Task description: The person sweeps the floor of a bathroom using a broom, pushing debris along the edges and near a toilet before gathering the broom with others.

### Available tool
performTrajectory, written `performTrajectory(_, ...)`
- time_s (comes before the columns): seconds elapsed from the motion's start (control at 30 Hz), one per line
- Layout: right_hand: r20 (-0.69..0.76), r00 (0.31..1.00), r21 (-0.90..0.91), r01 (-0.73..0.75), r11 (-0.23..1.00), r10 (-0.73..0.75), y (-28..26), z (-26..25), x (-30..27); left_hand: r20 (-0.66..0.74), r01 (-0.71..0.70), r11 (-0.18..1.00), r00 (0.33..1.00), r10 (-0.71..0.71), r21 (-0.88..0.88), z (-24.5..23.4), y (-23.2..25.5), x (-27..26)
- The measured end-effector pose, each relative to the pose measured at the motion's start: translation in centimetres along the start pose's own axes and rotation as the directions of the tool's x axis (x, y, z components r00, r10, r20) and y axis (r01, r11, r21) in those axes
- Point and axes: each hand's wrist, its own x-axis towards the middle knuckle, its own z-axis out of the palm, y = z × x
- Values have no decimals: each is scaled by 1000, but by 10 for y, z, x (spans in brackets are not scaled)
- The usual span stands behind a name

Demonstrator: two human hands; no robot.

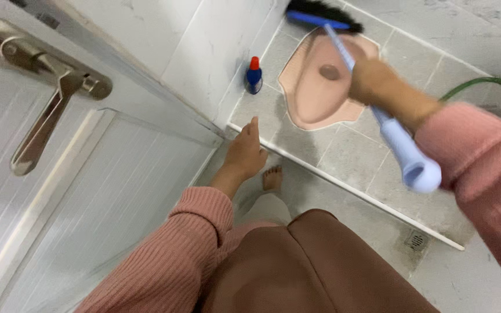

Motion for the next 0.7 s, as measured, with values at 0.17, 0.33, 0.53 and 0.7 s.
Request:
performTrajectory(0.17, 196, 974, 37, -123, 992, 114, -37, -8, -142, 70, 2, 999, 998, -4, 33, 11, 16, 19)
performTrajectory(0.33, 292, 944, 187, -217, 958, 157, -28, -92, -234, 34, -111, 994, 993, 110, 15, 19, 38, 34)
performTrajectory(0.53, 350, 872, 151, -415, 897, 344, -3, -137, -224, 41, -131, 991, 991, 131, -2, 17, 43, 44)
performTrajectory(0.7, 114, 959, 354, -284, 891, 260, 41, -89, -95, 9, -115, 993, 993, 115, 6, 7, 22, 40)
